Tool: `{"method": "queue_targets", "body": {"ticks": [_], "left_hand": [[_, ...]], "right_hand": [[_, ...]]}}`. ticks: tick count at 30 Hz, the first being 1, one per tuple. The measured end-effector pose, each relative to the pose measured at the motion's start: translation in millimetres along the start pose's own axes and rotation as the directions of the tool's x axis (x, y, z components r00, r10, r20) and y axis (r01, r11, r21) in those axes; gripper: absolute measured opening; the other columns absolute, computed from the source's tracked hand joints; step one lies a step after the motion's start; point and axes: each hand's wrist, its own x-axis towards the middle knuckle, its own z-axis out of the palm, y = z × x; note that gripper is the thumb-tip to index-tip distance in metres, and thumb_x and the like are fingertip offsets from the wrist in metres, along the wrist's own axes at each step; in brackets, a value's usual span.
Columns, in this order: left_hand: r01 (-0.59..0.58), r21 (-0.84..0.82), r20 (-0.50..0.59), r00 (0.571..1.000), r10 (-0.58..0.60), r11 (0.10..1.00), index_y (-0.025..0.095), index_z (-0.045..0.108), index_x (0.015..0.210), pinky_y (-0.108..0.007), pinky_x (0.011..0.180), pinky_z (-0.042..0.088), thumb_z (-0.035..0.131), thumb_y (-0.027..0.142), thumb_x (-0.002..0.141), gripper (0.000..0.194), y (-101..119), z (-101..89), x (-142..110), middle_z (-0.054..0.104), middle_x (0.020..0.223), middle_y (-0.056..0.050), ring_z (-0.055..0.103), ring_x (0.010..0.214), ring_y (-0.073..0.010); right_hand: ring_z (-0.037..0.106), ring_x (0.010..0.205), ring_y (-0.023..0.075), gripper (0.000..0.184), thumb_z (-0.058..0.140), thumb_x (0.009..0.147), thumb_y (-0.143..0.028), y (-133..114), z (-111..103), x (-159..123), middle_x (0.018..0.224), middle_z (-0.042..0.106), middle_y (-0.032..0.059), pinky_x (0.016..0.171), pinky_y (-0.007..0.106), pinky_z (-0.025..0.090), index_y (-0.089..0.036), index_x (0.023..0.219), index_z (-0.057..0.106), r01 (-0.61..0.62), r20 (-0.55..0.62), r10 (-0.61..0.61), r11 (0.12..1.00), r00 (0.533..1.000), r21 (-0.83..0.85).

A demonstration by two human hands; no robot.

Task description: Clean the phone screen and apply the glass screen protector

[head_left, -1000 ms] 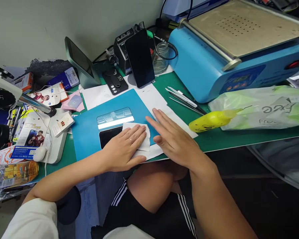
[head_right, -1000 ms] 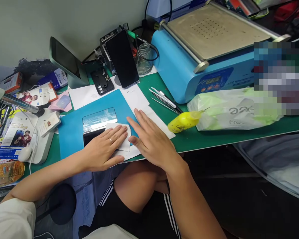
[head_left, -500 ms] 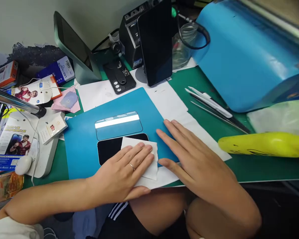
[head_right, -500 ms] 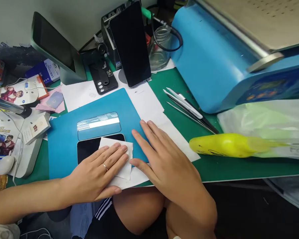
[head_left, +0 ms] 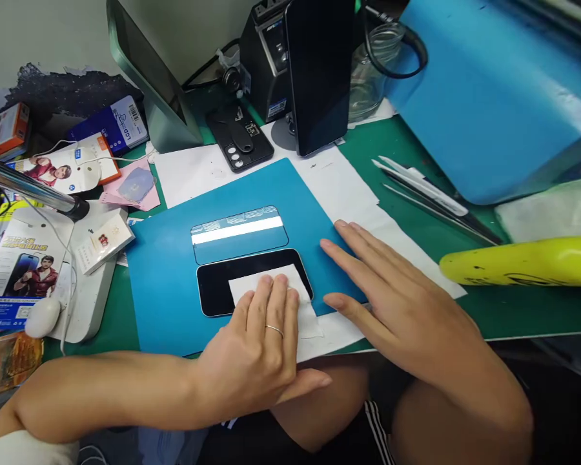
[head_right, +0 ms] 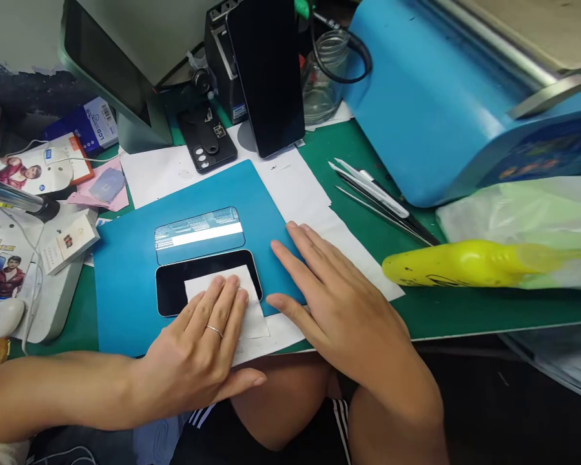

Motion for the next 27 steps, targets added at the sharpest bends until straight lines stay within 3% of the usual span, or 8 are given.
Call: {"method": "queue_targets", "body": {"ticks": [7, 11, 15, 17, 19, 20, 23, 27], "left_hand": [[0.018, -0.010, 0.005, 1.000, -0.018, 1.000, -0.004, 0.063, 0.138, -0.040, 0.105, 0.055, 0.025, 0.074, 0.105, 0.093, -3, 8.5, 3, 0.066, 0.143, -0.026, 0.066, 0.132, -0.0358], [0.045, -0.082, -0.050, 0.998, -0.049, 0.996, 0.001, 0.061, 0.137, -0.043, 0.106, 0.052, 0.036, 0.080, 0.099, 0.092, -10, 13.6, 7, 0.067, 0.139, -0.024, 0.066, 0.128, -0.0375], [-0.057, -0.183, -0.255, 0.967, 0.008, 0.981, 0.007, 0.065, 0.130, -0.045, 0.101, 0.052, 0.038, 0.068, 0.106, 0.070, -10, 13.1, 3, 0.069, 0.132, -0.019, 0.066, 0.121, -0.0338], [-0.319, -0.298, -0.379, 0.905, 0.195, 0.900, 0.018, 0.069, 0.127, -0.041, 0.093, 0.055, 0.042, 0.050, 0.110, 0.045, -5, 11.9, 0, 0.073, 0.122, -0.012, 0.068, 0.113, -0.0274], [-0.590, -0.389, -0.465, 0.789, 0.402, 0.707, 0.031, 0.072, 0.124, -0.033, 0.088, 0.056, 0.042, 0.034, 0.110, 0.033, 2, 11.0, -1, 0.076, 0.112, -0.004, 0.069, 0.103, -0.0189], [-0.678, -0.412, -0.494, 0.727, 0.476, 0.609, 0.035, 0.073, 0.123, -0.028, 0.085, 0.057, 0.040, 0.031, 0.111, 0.035, 5, 10.9, 0, 0.077, 0.107, -0.001, 0.070, 0.097, -0.0145], [-0.763, -0.482, -0.514, 0.644, 0.567, 0.430, 0.033, 0.081, 0.099, -0.021, 0.063, 0.055, 0.034, 0.032, 0.112, 0.048, 9, 11.6, 4, 0.076, 0.087, 0.002, 0.067, 0.069, -0.0080], [-0.641, -0.632, -0.416, 0.755, 0.507, 0.435, 0.029, 0.078, 0.080, -0.029, 0.065, 0.059, 0.041, 0.050, 0.107, 0.051, 4, 11.4, 0, 0.077, 0.089, 0.000, 0.066, 0.063, -0.0121]], "right_hand": [[0.051, 0.149, 0.0305, 0.071, 0.064, 0.096, -0.008, -29, -13, -2, 0.160, 0.054, 0.0111, 0.122, 0.052, 0.046, -0.025, 0.162, 0.043, 0.159, -0.244, -0.136, 0.984, 0.960, 0.079], [0.052, 0.148, 0.0272, 0.071, 0.059, 0.098, -0.007, -50, -12, -7, 0.155, 0.059, 0.0147, 0.124, 0.052, 0.042, -0.019, 0.164, 0.037, 0.137, -0.203, -0.115, 0.985, 0.972, 0.101], [0.033, 0.158, 0.0275, 0.069, 0.043, 0.108, -0.016, -50, 0, -11, 0.168, 0.040, 0.0148, 0.129, 0.061, 0.028, -0.021, 0.171, 0.016, 0.012, -0.115, -0.015, 1.000, 0.993, -0.022], [0.024, 0.161, 0.0266, 0.068, 0.039, 0.110, -0.022, -51, 7, -10, 0.170, 0.033, 0.0156, 0.129, 0.058, 0.032, -0.018, 0.171, 0.009, 0.073, -0.082, -0.080, 0.994, 0.993, -0.084], [0.019, 0.162, 0.0280, 0.072, 0.040, 0.111, -0.034, -55, 12, -6, 0.169, 0.032, 0.0191, 0.126, 0.054, 0.038, -0.010, 0.170, 0.006, 0.192, -0.012, -0.195, 0.973, 0.981, -0.126], [0.020, 0.162, 0.0296, 0.076, 0.041, 0.111, -0.042, -58, 14, -3, 0.168, 0.034, 0.0211, 0.124, 0.053, 0.042, -0.006, 0.169, 0.007, 0.253, 0.039, -0.250, 0.958, 0.968, -0.136], [0.029, 0.160, 0.0355, 0.089, 0.038, 0.107, -0.061, -68, 19, 10, 0.167, 0.035, 0.0254, 0.118, 0.054, 0.050, 0.001, 0.167, 0.015, 0.343, 0.200, -0.313, 0.928, 0.929, -0.142], [0.031, 0.159, 0.0357, 0.072, 0.038, 0.110, -0.035, -79, 25, 20, 0.169, 0.031, 0.0259, 0.117, 0.058, 0.049, 0.001, 0.167, 0.013, 0.307, 0.249, -0.268, 0.942, 0.931, -0.134]]}}
